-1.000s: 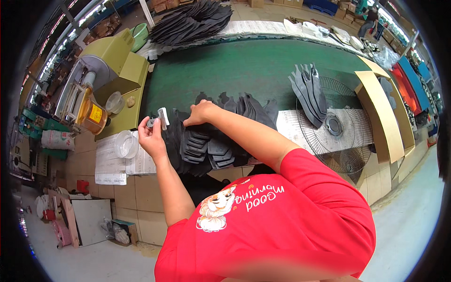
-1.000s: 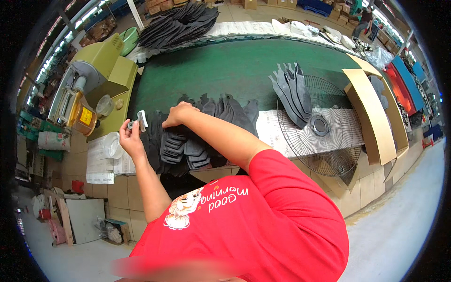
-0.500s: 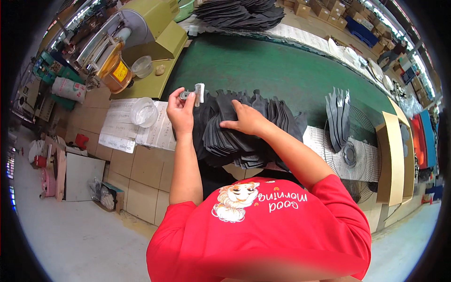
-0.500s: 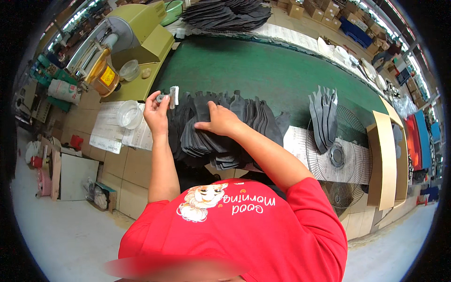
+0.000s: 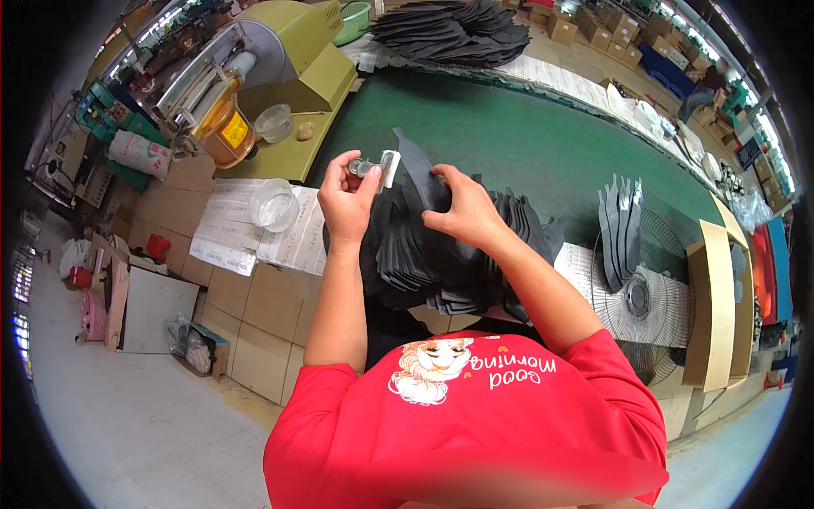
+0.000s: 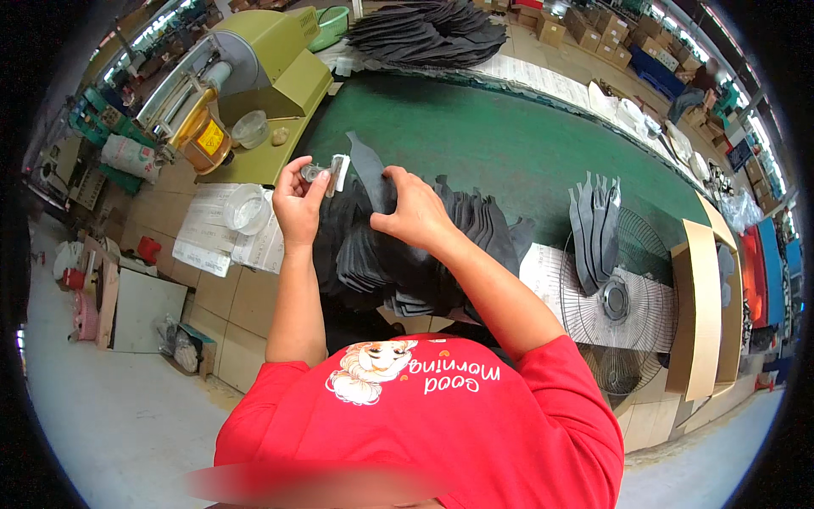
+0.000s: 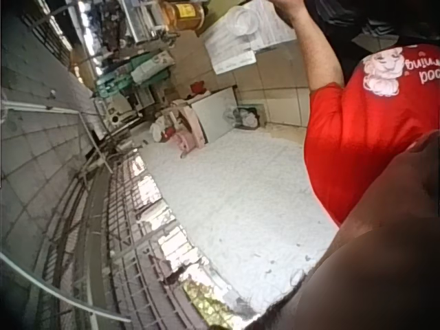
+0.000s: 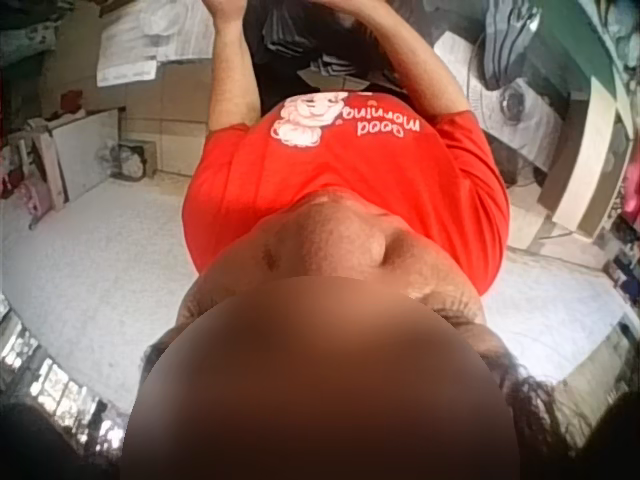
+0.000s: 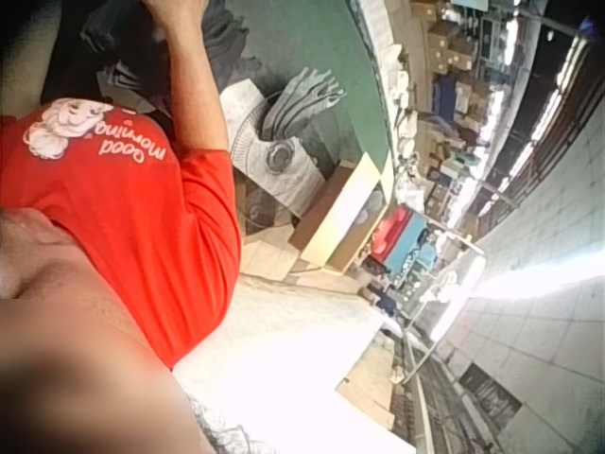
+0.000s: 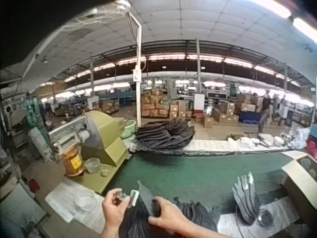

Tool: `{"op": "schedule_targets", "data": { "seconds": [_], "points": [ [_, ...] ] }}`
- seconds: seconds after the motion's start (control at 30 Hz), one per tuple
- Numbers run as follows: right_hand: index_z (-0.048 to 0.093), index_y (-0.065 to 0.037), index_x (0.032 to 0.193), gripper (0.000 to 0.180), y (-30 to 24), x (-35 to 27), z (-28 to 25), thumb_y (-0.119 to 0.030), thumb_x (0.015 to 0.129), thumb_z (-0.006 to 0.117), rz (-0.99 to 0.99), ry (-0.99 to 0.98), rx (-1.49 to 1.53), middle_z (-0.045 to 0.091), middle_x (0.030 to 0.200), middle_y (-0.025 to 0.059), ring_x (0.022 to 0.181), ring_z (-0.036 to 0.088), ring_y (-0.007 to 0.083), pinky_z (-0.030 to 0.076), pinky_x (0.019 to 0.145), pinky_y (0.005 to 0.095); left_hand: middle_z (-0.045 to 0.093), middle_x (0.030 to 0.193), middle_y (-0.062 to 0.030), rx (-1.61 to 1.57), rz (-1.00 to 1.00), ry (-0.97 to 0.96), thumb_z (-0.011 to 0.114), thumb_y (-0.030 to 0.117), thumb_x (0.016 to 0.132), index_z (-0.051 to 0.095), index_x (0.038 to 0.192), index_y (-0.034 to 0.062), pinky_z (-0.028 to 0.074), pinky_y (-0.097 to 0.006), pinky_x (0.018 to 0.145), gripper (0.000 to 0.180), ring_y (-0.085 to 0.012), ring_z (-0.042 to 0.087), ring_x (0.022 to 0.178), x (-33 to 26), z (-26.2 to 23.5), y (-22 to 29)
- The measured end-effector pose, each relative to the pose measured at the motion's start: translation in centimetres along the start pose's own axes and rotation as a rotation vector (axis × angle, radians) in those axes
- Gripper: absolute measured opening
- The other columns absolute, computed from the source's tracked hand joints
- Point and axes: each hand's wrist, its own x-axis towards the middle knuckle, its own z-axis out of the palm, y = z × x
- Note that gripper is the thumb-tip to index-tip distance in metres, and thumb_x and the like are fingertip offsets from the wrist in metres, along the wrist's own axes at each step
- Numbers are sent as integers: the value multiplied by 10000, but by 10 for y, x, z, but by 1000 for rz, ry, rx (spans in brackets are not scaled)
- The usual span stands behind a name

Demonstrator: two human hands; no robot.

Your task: Picking up shoe insoles from a conveyor and stamping each one before stacking them on a workbench.

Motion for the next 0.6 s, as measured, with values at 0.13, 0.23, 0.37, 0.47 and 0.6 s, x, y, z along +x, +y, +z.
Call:
{"op": "schedule_targets", "data": {
  "seconds": [0.13, 0.23, 0.37, 0.47, 0.6],
  "points": [
    [484, -4, 1276, 714, -5, 7, -4, -264, 652, 714, -16, 148, 108, 570, 1213, 273, 1157, 556, 390, 446, 972, 415, 631, 805, -6, 36, 102, 32, 733, 39, 816, 605, 1103, -9, 492, -205, 596, 318, -49, 579, 659, 6, 10, 16],
    [509, -50, 1217, 631, -8, 15, -11, -223, 639, 693, -67, 245, 60, 574, 1125, 186, 1094, 540, 372, 434, 938, 432, 638, 811, -12, 84, 140, 58, 733, 46, 817, 603, 1108, -8, 500, -207, 612, 323, -53, 590, 672, 11, 11, 25],
    [548, -62, 1162, 560, 4, 12, -14, -199, 637, 690, -235, 248, -246, 578, 1079, 149, 1046, 554, 343, 432, 899, 421, 658, 802, -41, 179, 251, -12, 754, 57, 783, 616, 1093, 7, 514, -236, 616, 343, -91, 619, 657, 19, 21, 27],
    [580, -78, 1107, 502, 11, 6, -12, -184, 630, 691, -324, 237, -307, 581, 1059, 121, 1024, 560, 308, 423, 868, 406, 676, 813, -91, 372, 334, -133, 772, 87, 744, 629, 1062, 34, 528, -293, 603, 353, -171, 658, 643, 21, 31, 29],
    [584, -78, 1068, 478, 14, -3, -10, -176, 612, 691, -348, 238, -285, 582, 1068, 108, 1031, 556, 295, 421, 851, 402, 678, 839, -114, 439, 362, -241, 767, 136, 756, 627, 1068, 47, 531, -331, 608, 354, -222, 664, 642, 24, 33, 6]
  ]
}}
